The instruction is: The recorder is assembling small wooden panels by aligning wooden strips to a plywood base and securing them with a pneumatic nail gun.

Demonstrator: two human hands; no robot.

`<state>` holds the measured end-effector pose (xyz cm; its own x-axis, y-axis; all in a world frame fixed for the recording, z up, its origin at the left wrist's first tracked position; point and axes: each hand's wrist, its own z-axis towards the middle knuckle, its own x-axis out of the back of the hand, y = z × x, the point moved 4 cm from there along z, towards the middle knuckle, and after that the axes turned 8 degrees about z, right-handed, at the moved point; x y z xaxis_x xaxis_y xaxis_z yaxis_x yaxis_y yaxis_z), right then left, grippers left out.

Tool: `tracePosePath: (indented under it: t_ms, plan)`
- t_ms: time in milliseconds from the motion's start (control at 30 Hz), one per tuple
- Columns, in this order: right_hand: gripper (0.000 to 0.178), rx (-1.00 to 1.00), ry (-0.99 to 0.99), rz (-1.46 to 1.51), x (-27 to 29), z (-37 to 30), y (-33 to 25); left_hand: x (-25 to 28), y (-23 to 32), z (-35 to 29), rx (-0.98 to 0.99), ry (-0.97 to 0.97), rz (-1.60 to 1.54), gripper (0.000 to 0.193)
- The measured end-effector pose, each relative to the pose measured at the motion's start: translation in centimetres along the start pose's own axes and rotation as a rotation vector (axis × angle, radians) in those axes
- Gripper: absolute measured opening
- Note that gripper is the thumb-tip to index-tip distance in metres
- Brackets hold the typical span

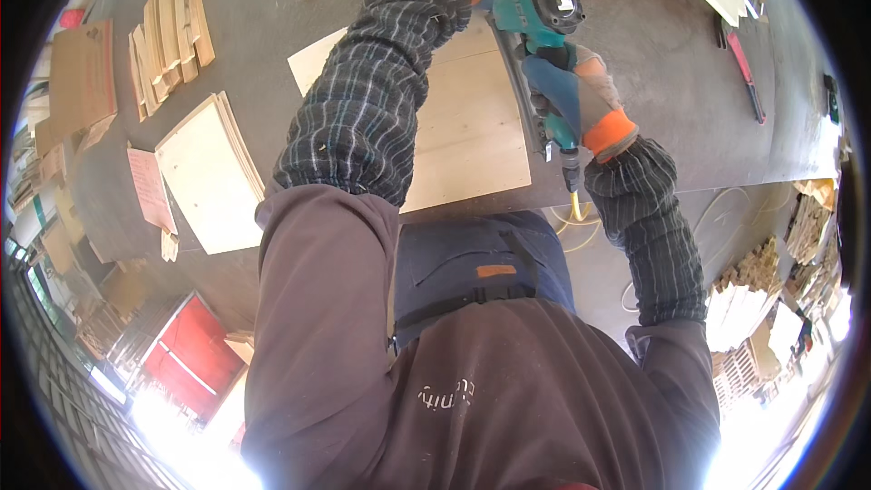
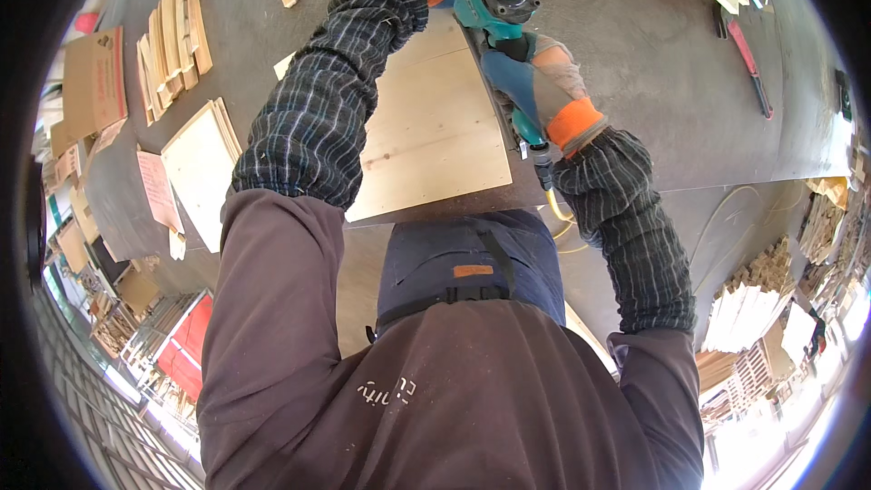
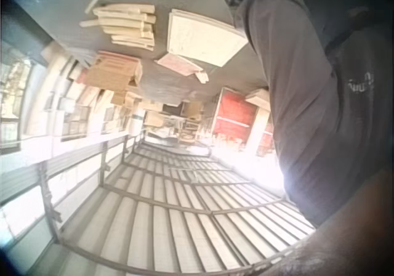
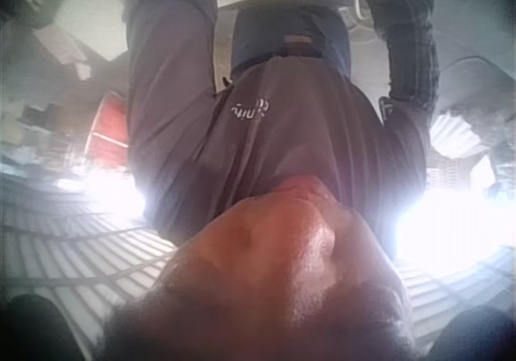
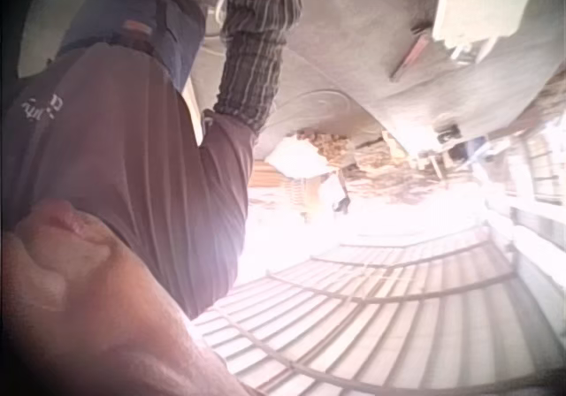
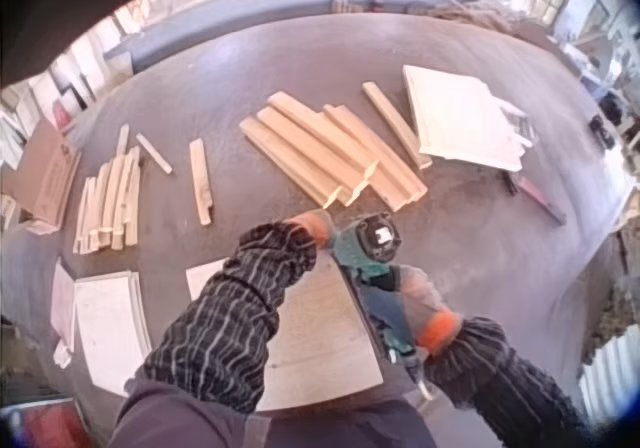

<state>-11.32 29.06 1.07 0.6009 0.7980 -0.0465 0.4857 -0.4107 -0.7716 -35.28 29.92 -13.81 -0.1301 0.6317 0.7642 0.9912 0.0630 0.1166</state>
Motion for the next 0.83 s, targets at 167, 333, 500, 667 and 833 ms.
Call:
tracePosePath:
  t_ms: [167, 333, 500, 667, 833]
  plan:
    - [0.027, -0.002, -0.002, 0.008, -0.4, -0.2, 0.1, -2.6, -1.1, 3.9, -0.018, -0.002, -0.027, 0.058]
    - [0.027, -0.041, 0.054, -0.138, 0.1, -1.9, 0.8, -5.8, -2.5, 10.5, -0.207, -0.014, -0.024, 0.067]
    - [0.032, 0.046, 0.109, -0.203, 0.1, -3.6, 2.4, -1.3, -1.0, 3.7, 0.061, -0.005, -0.275, 0.063]
    - [0.029, -0.049, 0.065, -0.143, 0.3, -6.0, 4.0, 2.5, 0.2, -1.8, 0.217, 0.005, -0.372, 0.054]
    - [0.025, -0.058, 0.090, -0.204, 0.4, -8.3, 5.4, -1.7, -0.9, 4.6, 0.089, 0.017, -0.120, 0.044]
